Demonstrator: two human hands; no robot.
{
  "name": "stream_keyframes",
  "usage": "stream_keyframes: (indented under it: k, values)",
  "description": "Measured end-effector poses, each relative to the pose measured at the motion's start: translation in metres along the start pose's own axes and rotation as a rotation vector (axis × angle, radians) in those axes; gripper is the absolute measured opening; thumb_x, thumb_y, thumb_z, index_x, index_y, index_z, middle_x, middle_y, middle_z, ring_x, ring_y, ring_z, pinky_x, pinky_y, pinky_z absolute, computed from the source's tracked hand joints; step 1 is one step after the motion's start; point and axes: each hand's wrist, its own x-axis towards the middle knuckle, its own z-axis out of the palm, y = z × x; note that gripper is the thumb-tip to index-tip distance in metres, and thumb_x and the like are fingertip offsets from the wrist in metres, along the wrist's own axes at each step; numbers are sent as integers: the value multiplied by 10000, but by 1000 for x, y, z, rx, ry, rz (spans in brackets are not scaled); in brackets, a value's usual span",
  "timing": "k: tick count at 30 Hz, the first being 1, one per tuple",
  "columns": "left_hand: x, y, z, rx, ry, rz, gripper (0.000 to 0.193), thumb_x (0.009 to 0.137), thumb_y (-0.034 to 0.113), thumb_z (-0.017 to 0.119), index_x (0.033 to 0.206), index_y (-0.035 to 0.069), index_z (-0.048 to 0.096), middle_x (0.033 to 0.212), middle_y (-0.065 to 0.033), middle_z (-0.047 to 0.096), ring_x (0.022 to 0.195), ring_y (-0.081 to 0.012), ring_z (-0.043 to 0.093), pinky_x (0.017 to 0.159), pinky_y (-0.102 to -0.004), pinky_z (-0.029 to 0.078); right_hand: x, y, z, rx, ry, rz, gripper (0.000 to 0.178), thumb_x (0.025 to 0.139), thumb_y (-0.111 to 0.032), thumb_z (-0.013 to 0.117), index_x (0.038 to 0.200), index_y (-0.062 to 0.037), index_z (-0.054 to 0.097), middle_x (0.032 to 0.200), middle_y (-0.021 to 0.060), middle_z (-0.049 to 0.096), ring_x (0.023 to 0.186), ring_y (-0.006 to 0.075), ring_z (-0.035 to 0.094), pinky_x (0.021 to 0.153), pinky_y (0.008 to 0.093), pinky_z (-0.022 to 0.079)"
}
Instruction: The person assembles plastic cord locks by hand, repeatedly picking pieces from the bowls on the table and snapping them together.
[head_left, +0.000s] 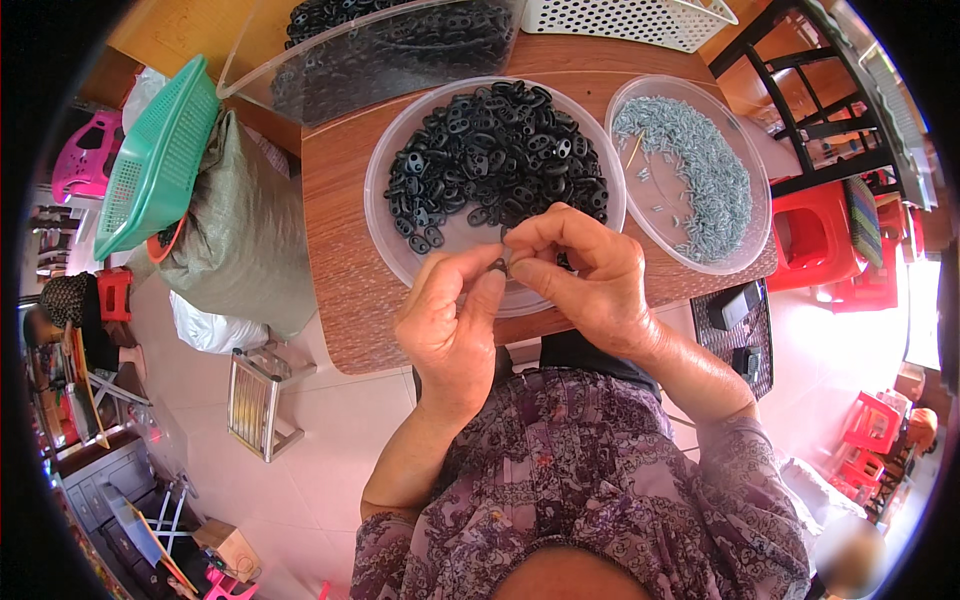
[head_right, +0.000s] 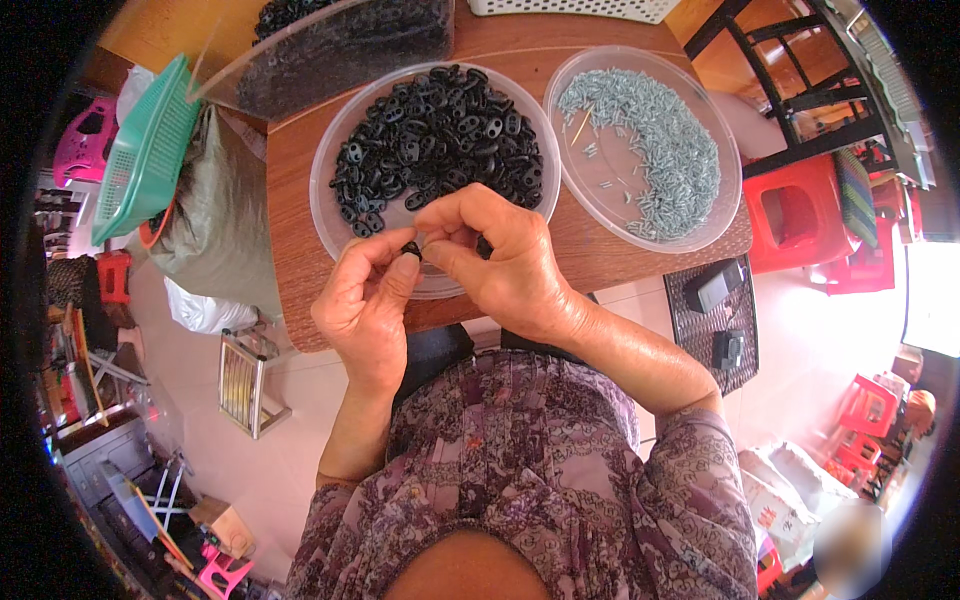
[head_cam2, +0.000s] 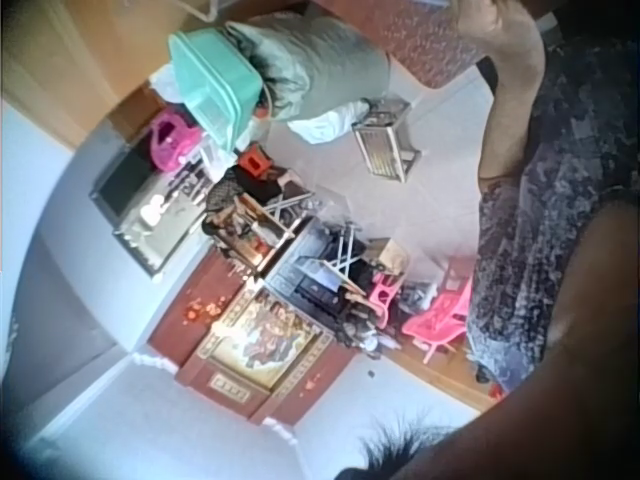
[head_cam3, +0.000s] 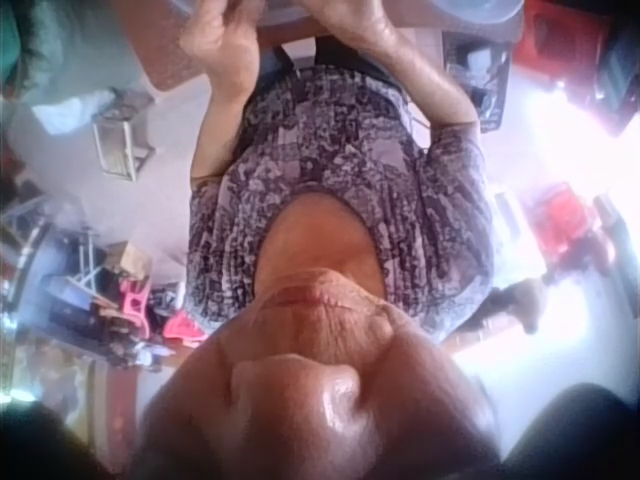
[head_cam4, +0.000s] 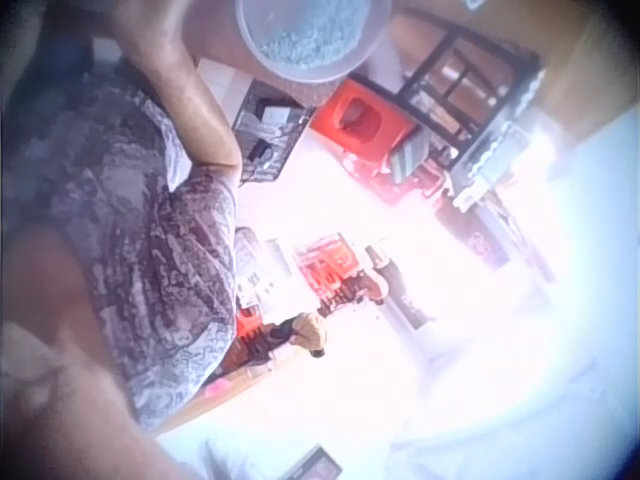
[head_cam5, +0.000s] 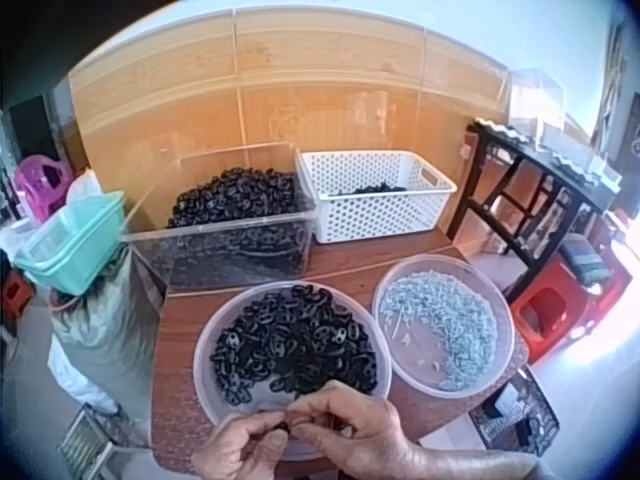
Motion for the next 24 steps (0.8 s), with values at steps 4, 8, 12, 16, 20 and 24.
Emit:
stream_keyframes:
  k: [4,8,12,16,20,24]
  values:
    - [0,1,1,91,21,94,142,756,-57,615,892,-16,617,761,-72,579,698,-131,560,620,-236,441,-2,1,3,31,7,-1,175,745,56,615,916,20,607,804,17,562,704,58,486,627,195,397]
    - [1,2,1,75,45,130,147,748,-71,613,883,-15,615,753,-77,581,676,-141,562,602,-236,439,-1,0,7,19,58,-10,168,736,59,614,898,14,610,783,19,561,687,62,490,624,200,406]
    - [4,0,2,174,64,277,158,738,-84,613,880,-14,612,745,-78,581,659,-141,561,588,-235,438,0,-1,4,-112,30,-64,140,753,5,623,891,-16,605,811,48,580,675,92,532,600,236,446]
    - [3,-1,-1,196,51,299,163,734,-90,614,880,-17,611,740,-78,578,655,-134,558,585,-237,440,1,0,5,-88,15,-90,142,749,10,620,888,-16,606,811,57,572,671,108,536,599,241,447]
    - [2,-4,-2,113,80,255,157,735,-80,621,880,-19,612,750,-72,583,666,-128,562,601,-232,445,2,-1,8,-75,15,-68,138,747,6,630,881,-13,604,806,56,565,677,112,531,607,248,445]
    - [0,-4,-2,61,107,141,176,738,-57,636,907,-18,609,769,-62,592,688,-121,567,630,-224,449,2,1,7,-81,19,-64,139,749,25,628,886,12,610,793,31,578,719,82,527,646,217,431]
